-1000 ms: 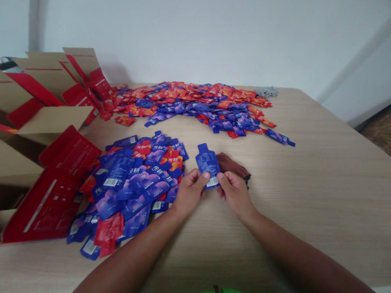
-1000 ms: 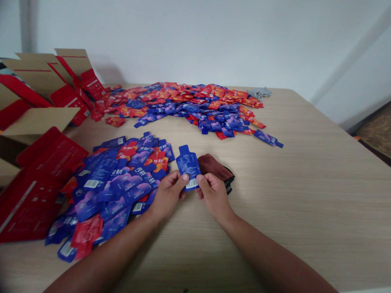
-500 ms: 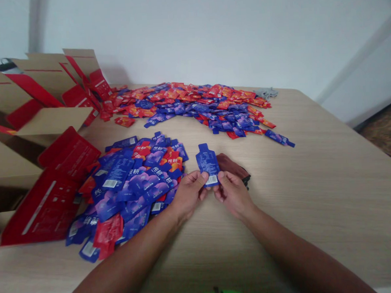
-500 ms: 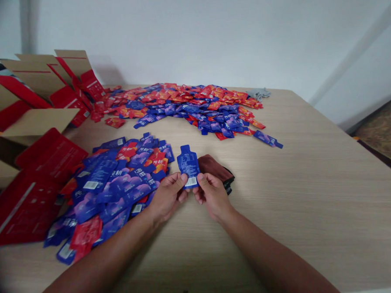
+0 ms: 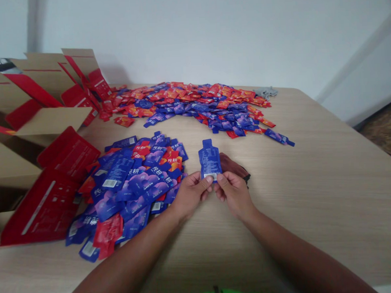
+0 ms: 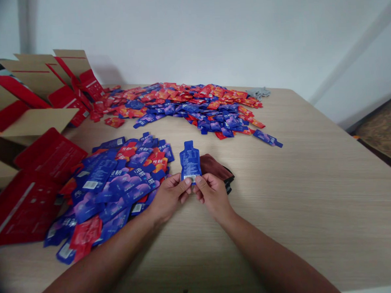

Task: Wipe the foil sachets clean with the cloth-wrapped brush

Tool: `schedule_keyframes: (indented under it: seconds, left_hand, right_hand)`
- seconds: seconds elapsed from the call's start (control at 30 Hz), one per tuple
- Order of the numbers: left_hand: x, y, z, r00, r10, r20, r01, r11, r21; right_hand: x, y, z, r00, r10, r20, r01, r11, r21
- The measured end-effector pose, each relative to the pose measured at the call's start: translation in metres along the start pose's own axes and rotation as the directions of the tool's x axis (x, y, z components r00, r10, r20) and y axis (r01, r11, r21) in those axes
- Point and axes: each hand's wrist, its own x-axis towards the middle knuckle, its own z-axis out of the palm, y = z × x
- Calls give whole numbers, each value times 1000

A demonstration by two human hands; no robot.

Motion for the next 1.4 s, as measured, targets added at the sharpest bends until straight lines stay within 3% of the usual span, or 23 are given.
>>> schedule_keyframes:
  seconds: [0.23, 0.53, 0.7, 0.83, 0.93, 1.03, 1.1, 1.17, 1.27, 1.4]
  left_hand:
    - [-5, 8, 4, 997, -30, 67, 39, 990, -132]
    - [-4, 8, 4, 990, -54, 131, 79, 978, -193]
    - [-1, 5, 0, 999, -41, -25, 39, 996, -83]
    - [0, 9, -3, 996, -37, -87, 35, 999, -32]
    - [1, 10, -5, 991, -16, -130, 20, 999, 32]
    - [1, 9, -6, 990, -3, -142, 16, 996, 89]
    - [2, 7, -6, 991, -11, -134, 25, 994, 102]
    - [1, 6, -6, 992, -21, -127, 35, 993, 112]
    - [0, 6, -4, 994, -23, -111, 37, 990, 133]
    - [-3, 4, -3, 998, -52, -41, 59, 982, 181]
  right_hand:
    - [-3, -2, 5, 997, 42, 67, -54, 982, 182]
    - [-2, -4, 4, 991, 40, 126, -60, 986, 156]
    - [2, -7, -3, 993, 35, 110, -29, 998, -50]
    - [5, -17, -17, 986, -162, -27, 151, 959, -242]
    - [11, -26, -31, 911, -395, -120, 295, 825, -482]
    - [22, -27, -44, 817, -576, 34, 410, 537, -737]
    - [30, -22, -50, 803, -563, 193, 447, 357, -820]
    - [37, -13, -55, 831, -470, 297, 449, 252, -857]
    - [45, 0, -63, 868, -382, 319, 415, 203, -887]
    - [54, 4, -75, 875, -417, 247, 358, 213, -909]
